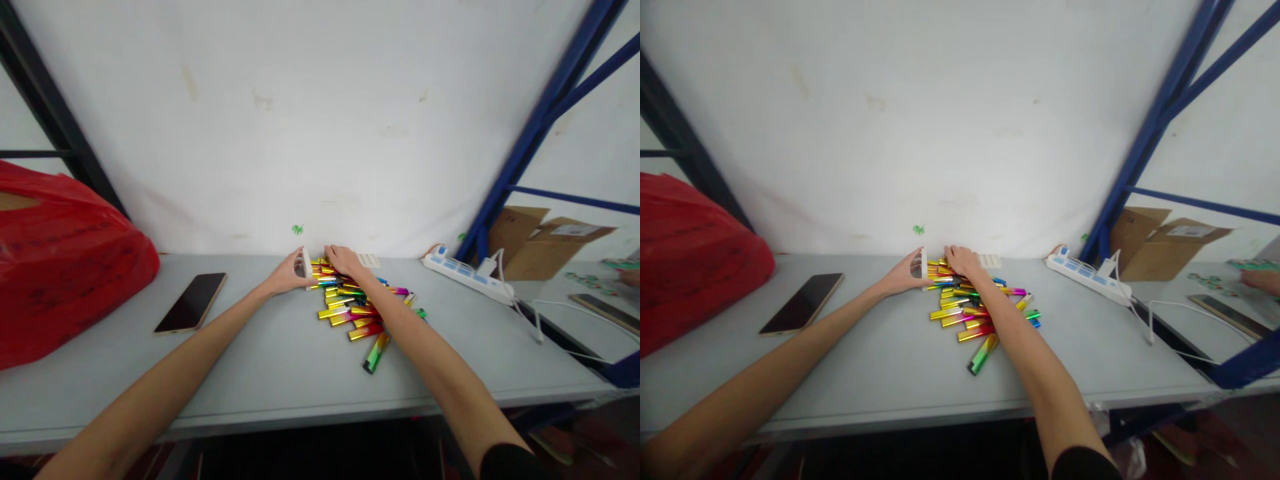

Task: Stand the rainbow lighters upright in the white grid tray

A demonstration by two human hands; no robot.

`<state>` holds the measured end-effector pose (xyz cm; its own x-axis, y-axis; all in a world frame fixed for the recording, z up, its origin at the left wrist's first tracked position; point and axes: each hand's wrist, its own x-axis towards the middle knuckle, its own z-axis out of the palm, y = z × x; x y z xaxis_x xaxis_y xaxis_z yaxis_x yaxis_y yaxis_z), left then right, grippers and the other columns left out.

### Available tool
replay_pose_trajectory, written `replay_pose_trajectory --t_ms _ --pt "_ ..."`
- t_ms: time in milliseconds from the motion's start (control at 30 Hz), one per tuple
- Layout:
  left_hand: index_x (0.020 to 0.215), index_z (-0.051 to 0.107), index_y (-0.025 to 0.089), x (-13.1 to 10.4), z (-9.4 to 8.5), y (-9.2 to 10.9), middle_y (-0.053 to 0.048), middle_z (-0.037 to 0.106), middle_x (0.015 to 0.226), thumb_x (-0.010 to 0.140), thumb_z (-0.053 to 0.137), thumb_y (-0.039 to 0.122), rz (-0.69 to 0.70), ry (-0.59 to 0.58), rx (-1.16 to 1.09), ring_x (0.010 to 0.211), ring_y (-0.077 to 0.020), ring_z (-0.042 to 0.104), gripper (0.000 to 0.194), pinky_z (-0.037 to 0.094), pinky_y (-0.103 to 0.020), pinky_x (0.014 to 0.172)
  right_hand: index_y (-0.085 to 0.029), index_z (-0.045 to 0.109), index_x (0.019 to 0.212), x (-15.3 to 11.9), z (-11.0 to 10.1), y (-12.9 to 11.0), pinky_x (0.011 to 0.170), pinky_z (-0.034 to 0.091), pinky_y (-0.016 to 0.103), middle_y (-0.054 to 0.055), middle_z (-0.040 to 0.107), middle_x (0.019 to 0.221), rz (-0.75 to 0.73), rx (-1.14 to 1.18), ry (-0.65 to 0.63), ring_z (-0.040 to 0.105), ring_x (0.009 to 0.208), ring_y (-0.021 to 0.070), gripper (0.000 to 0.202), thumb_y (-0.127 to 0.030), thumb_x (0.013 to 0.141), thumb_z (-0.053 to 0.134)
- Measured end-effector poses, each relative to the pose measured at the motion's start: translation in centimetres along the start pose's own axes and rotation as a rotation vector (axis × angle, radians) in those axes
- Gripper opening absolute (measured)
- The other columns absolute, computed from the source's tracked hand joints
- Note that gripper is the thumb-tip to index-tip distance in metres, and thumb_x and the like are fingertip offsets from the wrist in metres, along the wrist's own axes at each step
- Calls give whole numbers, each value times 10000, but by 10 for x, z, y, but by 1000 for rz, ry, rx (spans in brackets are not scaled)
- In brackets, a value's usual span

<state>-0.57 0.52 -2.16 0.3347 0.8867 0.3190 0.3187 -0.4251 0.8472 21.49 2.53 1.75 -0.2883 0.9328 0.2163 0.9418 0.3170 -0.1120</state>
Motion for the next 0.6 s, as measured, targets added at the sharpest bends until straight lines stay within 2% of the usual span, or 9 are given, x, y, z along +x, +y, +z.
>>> replay_pose_trajectory --t_ms 100,233,333,433,500,600 --pt "1633 262 202 -1 0 0 -237 354 1636 535 977 390 -9 -6 -7 1428 -410 472 1324 395 -567 1188 -184 635 1266 -7 -2 10 957 480 367 139 708 1305 -28 21 -17 667 1179 262 565 -425 1124 144" --pt "1637 249 206 -2 -1 3 -223 340 1648 556 969 430 -12 -20 -13 1438 -396 468 1318 401 -542 1194 -195 666 1248 -11 -9 23 967 459 318 121 722 1292 -100 38 -70 681 1139 234 409 -362 1112 319" --pt "1636 242 175 -3 -1 5 -239 316 1656 556 967 451 -26 -20 -3 1437 -396 471 1330 410 -526 1192 -187 707 1191 -11 -17 27 937 466 301 120 745 1248 -135 49 -106 696 1105 238 375 -361 1092 390" --pt "1631 253 173 -2 -1 4 -243 339 1644 543 979 436 -29 -17 -20 1418 -395 493 1334 413 -542 1188 -167 717 1176 -8 -19 24 909 480 308 139 762 1189 -154 60 -121 710 1068 254 436 -439 1087 389" --pt "1626 269 197 -2 0 3 -233 352 1641 539 986 425 -28 -15 -46 1413 -391 500 1322 414 -550 1186 -153 692 1232 -5 -18 19 911 490 338 164 758 1180 -139 62 -114 712 1065 279 504 -503 1085 360" --pt "1624 272 193 -3 0 3 -239 337 1646 540 987 434 -29 -20 -67 1420 -393 493 1321 429 -544 1178 -131 629 1326 2 -11 5 969 483 380 196 725 1247 -103 60 -71 682 1154 300 526 -502 1087 344"
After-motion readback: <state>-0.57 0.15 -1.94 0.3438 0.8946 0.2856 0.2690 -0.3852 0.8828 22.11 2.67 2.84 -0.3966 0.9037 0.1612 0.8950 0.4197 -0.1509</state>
